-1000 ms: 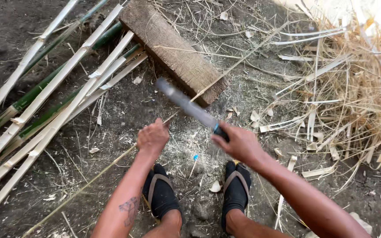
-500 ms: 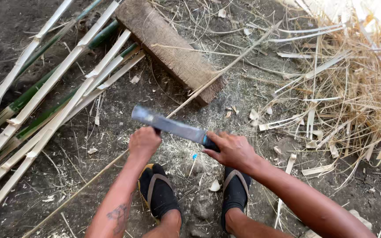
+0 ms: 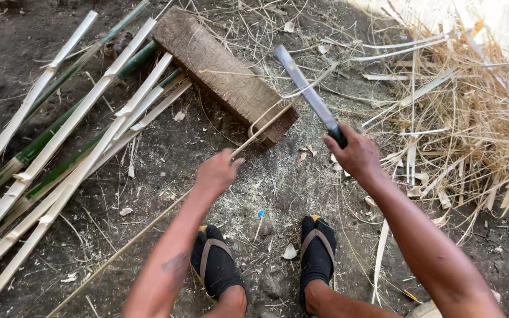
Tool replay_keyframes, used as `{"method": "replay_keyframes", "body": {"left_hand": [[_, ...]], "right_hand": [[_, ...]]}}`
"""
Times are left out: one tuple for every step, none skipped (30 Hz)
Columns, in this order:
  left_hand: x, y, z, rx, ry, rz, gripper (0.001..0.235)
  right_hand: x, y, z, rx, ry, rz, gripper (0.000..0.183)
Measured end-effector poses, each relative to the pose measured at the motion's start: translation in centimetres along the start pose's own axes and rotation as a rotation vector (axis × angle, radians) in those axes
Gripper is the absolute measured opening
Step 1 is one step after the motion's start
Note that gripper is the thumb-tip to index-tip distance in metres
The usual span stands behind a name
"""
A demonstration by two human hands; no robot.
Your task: The person uses a machete to split bamboo poles into thin strips. They repeatedly strike the bamboo against a wooden block to separate it into smaller pieces, handling multiple bamboo poles throughout the process.
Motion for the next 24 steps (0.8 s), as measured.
{"method": "replay_keyframes", "body": {"left_hand": [[1.4, 0.9, 0.3, 0.0, -0.091, -0.077, 0.051], [2.6, 1.7, 0.7, -0.006, -0.178, -0.153, 0.05], [3.2, 1.8, 1.0, -0.013, -0.265, -0.229, 0.051], [3.0, 1.6, 1.1, 0.009, -0.245, -0.214, 0.047], [2.4, 0.8, 1.2, 0.031, -0.226, -0.2, 0.043], [1.3, -0.3, 1.1, 0.06, -0.209, -0.187, 0.039], [-0.1, -1.7, 0.9, -0.009, -0.211, -0.213, 0.037], [-2.1, -3.4, 0.8, -0.078, -0.215, -0.243, 0.035], [-3.6, -4.7, 0.7, 0.008, -0.247, -0.254, 0.037], [-4.6, -5.6, 0.7, 0.09, -0.271, -0.261, 0.038], [-5.4, -6.0, 0.7, 0.102, -0.232, -0.245, 0.036], [-6.5, -6.4, 0.6, 0.119, -0.197, -0.234, 0.034], [-7.1, -6.6, 0.5, 0.136, -0.163, -0.222, 0.032], [-6.6, -6.9, 0.4, 0.111, -0.21, -0.262, 0.031], [-5.9, -7.1, 0.2, 0.087, -0.257, -0.302, 0.03], [-5.7, -7.0, 0.8, 0.049, -0.311, -0.347, 0.029], [-5.5, -6.9, 1.1, 0.055, -0.301, -0.325, 0.027], [-5.1, -6.8, 1.5, 0.055, -0.29, -0.303, 0.026], [-4.8, -6.6, 1.8, 0.056, -0.279, -0.281, 0.025], [-4.6, -6.8, 2.0, 0.047, -0.303, -0.289, 0.022], [-4.6, -7.0, 2.1, 0.038, -0.328, -0.298, 0.019], [-5.0, -7.4, 2.1, 0.027, -0.349, -0.317, 0.017], [-5.5, -7.6, 1.9, 0.047, -0.268, -0.259, 0.018], [-6.0, -7.6, 1.6, 0.064, -0.185, -0.202, 0.018]], "right_hand": [[-0.9, -0.9, 0.4, 0.034, -0.046, 0.001, 0.052], [-1.5, -1.5, 0.3, 0.061, -0.09, -0.002, 0.048], [-2.1, -2.4, 0.6, 0.006, -0.139, -0.101, 0.045], [-2.6, -3.2, 1.0, -0.043, -0.197, -0.2, 0.043], [-2.8, -3.6, 1.0, -0.134, -0.193, -0.327, 0.044], [-3.0, -4.0, 1.0, -0.216, -0.191, -0.454, 0.046], [-3.0, -3.9, 0.6, -0.299, -0.189, -0.58, 0.049], [-2.5, -3.0, 0.1, -0.225, -0.228, -0.406, 0.038], [-1.7, -1.8, -1.1, -0.152, -0.268, -0.231, 0.03], [-0.5, -0.4, -3.2, -0.042, -0.188, -0.082, 0.032], [0.3, 0.9, -5.2, 0.068, -0.109, 0.068, 0.034], [0.4, 1.9, -6.5, 0.238, -0.041, 0.125, 0.035], [0.1, 2.5, -7.2, 0.408, 0.027, 0.184, 0.037], [-0.1, 2.4, -7.4, 0.4, 0.02, 0.133, 0.037], [-0.6, 2.0, -7.2, 0.391, 0.014, 0.082, 0.038], [-1.8, 1.5, -6.2, 0.37, -0.002, 0.034, 0.039], [-3.1, 0.6, -4.4, 0.293, -0.121, 0.028, 0.038], [-4.1, -0.6, -2.3, 0.21, -0.24, 0.022, 0.038], [-5.0, -1.9, -0.4, -0.065, -0.31, -0.118, 0.04], [-5.7, -2.9, 1.1, -0.335, -0.377, -0.257, 0.042], [-6.0, -3.3, 1.9, -0.33, -0.384, -0.279, 0.04], [-5.8, -3.7, 2.4, -0.326, -0.394, -0.313, 0.038], [-5.3, -3.7, 2.3, -0.322, -0.404, -0.346, 0.037], [-4.1, -2.9, 1.2, -0.073, -0.3, -0.264, 0.037]]}}
Point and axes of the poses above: each hand's wrist, its own x-axis towards the middle knuckle, its own z-axis out of the palm, y = z × x, the point moved 3 cm from there along x, towards the middle knuckle, and after that the axes turned 10 degrees about -y, right-handed, at the moved point
